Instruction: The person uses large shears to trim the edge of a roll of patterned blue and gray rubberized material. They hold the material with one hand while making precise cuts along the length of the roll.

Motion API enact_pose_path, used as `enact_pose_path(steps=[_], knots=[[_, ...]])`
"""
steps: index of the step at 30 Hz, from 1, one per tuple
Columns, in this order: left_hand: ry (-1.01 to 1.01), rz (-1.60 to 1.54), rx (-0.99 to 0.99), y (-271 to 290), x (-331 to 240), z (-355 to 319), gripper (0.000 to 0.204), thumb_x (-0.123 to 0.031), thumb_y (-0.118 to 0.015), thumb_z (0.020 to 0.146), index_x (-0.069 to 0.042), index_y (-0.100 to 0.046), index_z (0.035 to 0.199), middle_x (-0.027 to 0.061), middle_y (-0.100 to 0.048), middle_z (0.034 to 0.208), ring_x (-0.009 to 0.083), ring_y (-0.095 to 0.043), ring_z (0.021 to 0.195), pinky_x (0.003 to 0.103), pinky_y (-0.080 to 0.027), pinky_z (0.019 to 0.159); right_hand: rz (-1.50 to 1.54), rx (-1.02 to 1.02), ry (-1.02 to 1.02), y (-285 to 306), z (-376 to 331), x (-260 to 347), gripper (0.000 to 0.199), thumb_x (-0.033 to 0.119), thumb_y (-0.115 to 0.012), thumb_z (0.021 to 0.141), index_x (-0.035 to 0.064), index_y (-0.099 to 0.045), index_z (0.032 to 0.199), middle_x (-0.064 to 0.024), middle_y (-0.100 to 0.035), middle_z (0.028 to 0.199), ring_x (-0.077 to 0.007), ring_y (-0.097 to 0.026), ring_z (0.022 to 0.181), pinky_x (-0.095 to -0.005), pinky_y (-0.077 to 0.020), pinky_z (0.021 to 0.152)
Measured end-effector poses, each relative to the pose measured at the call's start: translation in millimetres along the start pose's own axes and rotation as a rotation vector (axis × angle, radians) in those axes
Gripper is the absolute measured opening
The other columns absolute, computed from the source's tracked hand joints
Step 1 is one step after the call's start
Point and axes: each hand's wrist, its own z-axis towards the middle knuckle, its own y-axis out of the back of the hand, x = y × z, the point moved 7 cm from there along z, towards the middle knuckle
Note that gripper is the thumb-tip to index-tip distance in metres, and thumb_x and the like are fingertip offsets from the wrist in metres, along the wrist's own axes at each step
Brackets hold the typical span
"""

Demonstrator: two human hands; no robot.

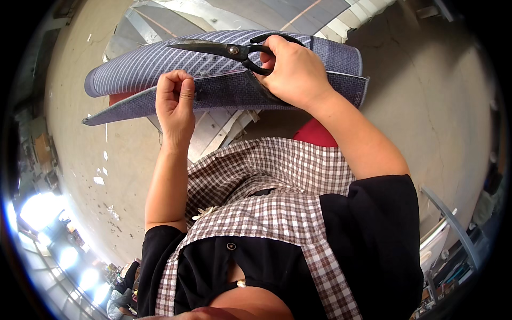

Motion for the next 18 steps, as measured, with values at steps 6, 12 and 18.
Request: enact_pose_path(steps=[6, 12, 18], knots=[[-0.490, 0.646, -0.039, -22.4, -55.1, 1.6, 0.021, -0.012, -0.085, 0.073, -0.013, -0.072, 0.090, 0.0011, -0.048, 0.076, 0.0221, -0.048, 0.069, 0.035, -0.042, 0.063, 0.003, -0.007, -0.002, 1.7, -0.5, -0.9, 0.039, 0.026, -0.085, 0.078, 0.0055, -0.067, 0.106, -0.0062, -0.075, 0.090, -0.0252, -0.074, 0.087, -0.0375, -0.0571, 0.078], [-0.323, 0.486, -0.036, -19.4, -41.7, -0.9, 0.010, -0.008, -0.079, 0.083, -0.008, -0.071, 0.088, 0.0018, -0.053, 0.075, 0.0206, -0.052, 0.072, 0.032, -0.043, 0.066, -0.016, 0.001, -0.023, 2.0, -1.6, 5.5, 0.038, 0.025, -0.085, 0.078, 0.0057, -0.067, 0.107, -0.0068, -0.075, 0.091, -0.0252, -0.074, 0.087, -0.0372, -0.0572, 0.078], [0.298, -0.272, 0.091, 14.1, -8.6, -25.3, 0.010, -0.012, -0.061, 0.105, -0.004, -0.063, 0.099, -0.0067, -0.051, 0.086, 0.0021, -0.045, 0.079, 0.018, -0.038, 0.070, -0.013, -0.024, 0.002, 1.4, 2.7, -3.4, 0.038, 0.025, -0.084, 0.079, 0.0053, -0.067, 0.107, -0.0067, -0.075, 0.092, -0.0244, -0.074, 0.088, -0.0369, -0.0573, 0.079]])
